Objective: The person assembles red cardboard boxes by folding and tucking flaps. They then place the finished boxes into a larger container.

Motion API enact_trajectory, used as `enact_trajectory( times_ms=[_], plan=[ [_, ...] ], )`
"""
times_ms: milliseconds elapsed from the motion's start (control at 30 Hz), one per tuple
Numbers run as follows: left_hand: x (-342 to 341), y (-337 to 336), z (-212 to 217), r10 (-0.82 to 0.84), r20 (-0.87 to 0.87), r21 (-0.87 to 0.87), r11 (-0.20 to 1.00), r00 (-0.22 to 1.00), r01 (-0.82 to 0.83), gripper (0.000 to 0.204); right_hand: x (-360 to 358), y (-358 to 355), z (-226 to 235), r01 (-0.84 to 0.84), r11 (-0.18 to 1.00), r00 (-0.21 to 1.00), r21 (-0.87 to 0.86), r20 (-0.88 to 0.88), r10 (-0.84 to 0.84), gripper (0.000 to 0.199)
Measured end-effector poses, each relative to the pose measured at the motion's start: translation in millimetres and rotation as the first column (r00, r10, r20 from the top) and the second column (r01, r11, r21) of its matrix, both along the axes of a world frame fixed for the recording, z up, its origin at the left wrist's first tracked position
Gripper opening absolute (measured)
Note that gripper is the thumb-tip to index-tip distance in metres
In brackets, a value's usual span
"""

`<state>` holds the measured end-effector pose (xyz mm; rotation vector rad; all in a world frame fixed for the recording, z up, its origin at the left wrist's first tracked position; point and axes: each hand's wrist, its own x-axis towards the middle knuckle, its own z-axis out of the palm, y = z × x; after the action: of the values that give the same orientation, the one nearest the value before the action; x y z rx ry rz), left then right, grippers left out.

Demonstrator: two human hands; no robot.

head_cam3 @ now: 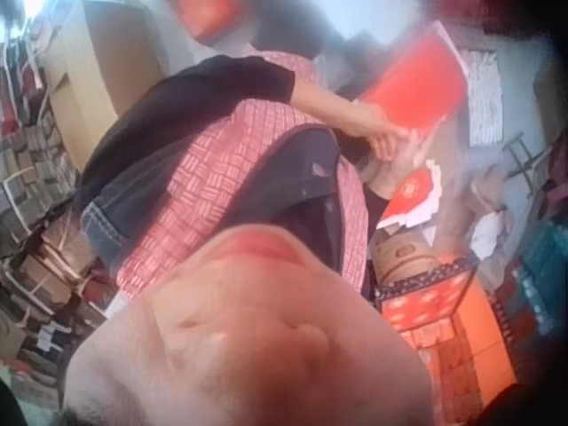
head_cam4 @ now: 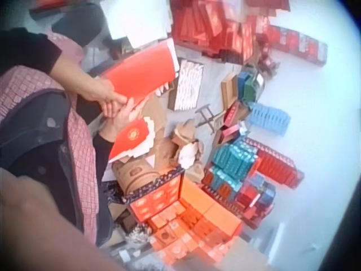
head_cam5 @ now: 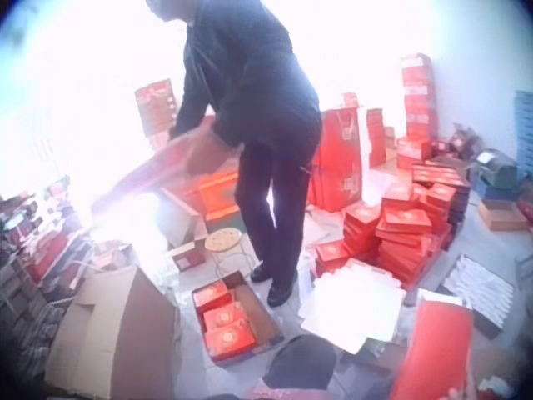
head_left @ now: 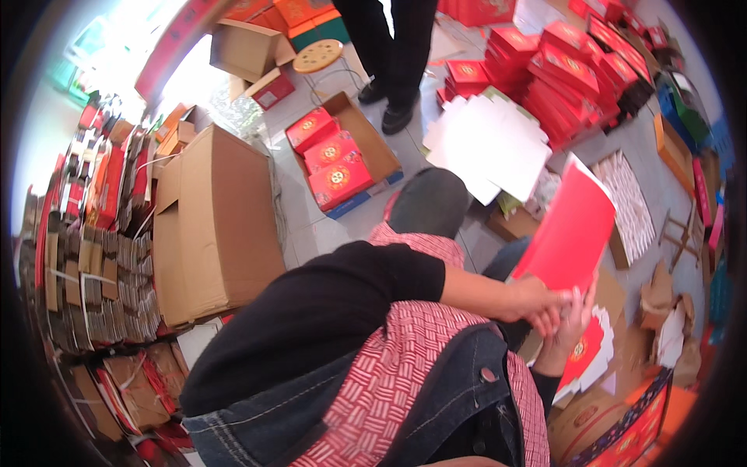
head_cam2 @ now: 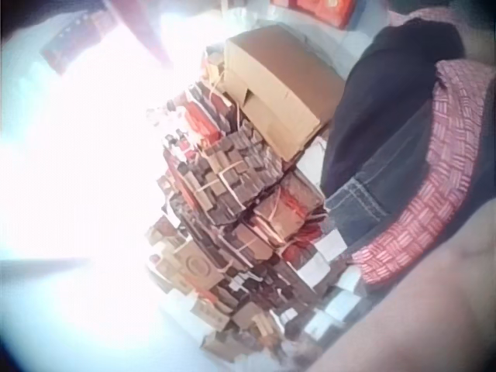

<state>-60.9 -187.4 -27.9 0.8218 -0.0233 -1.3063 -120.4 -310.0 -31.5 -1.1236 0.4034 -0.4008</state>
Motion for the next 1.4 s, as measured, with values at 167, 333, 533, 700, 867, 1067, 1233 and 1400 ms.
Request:
enact_trajectory(
  times_ms=[167, 333, 533, 700, 867, 1067, 1233, 1400],
  plan=[
    [-2, 34, 23, -0.349, 0.387, -0.086, 0.908, 0.853, 0.41, 0.021, -26, -22, 5, 0.18, 0.98, 0.984, 0.086, -0.032, -0.178, 0.051],
    [62, 135, 70, 0.332, 0.449, -0.298, 0.931, 0.83, -0.211, 0.023, -40, -40, 12, 0.353, 0.926, 0.93, 0.137, 0.058, -0.363, 0.048],
    [151, 292, -106, 0.823, 0.518, 0.159, 0.173, 0.231, -0.972, 0.021, -22, -57, 41, 0.345, 0.926, 0.939, 0.156, -0.049, -0.341, 0.044],
    [162, 303, -282, 0.902, 0.23, 0.701, 0.107, 0.365, -0.706, 0.043, 15, -54, 66, 0.444, 0.895, 0.896, 0.038, -0.041, -0.443, 0.04],
    [211, 302, -330, 0.998, 0.05, 0.702, -0.061, -0.036, -0.709, 0.074, 34, -44, 68, 0.392, 0.92, 0.917, 0.006, -0.083, -0.39, 0.039],
    [256, 320, -363, 0.932, 0.088, 0.68, -0.314, -0.352, -0.663, 0.052, 78, -5, 67, 0.588, 0.809, 0.799, 0.001, -0.161, -0.58, 0.044],
    [237, 317, -371, 0.884, 0.115, 0.626, -0.419, -0.453, -0.658, 0.029, 88, -17, 58, 0.567, 0.819, 0.817, 0.088, -0.19, -0.545, 0.045],
    [142, 323, -380, 0.932, 0.193, 0.69, -0.351, -0.307, -0.632, 0.043, 107, -2, 25, 0.413, 0.878, 0.903, -0.242, -0.022, -0.43, 0.043]
  ],
)
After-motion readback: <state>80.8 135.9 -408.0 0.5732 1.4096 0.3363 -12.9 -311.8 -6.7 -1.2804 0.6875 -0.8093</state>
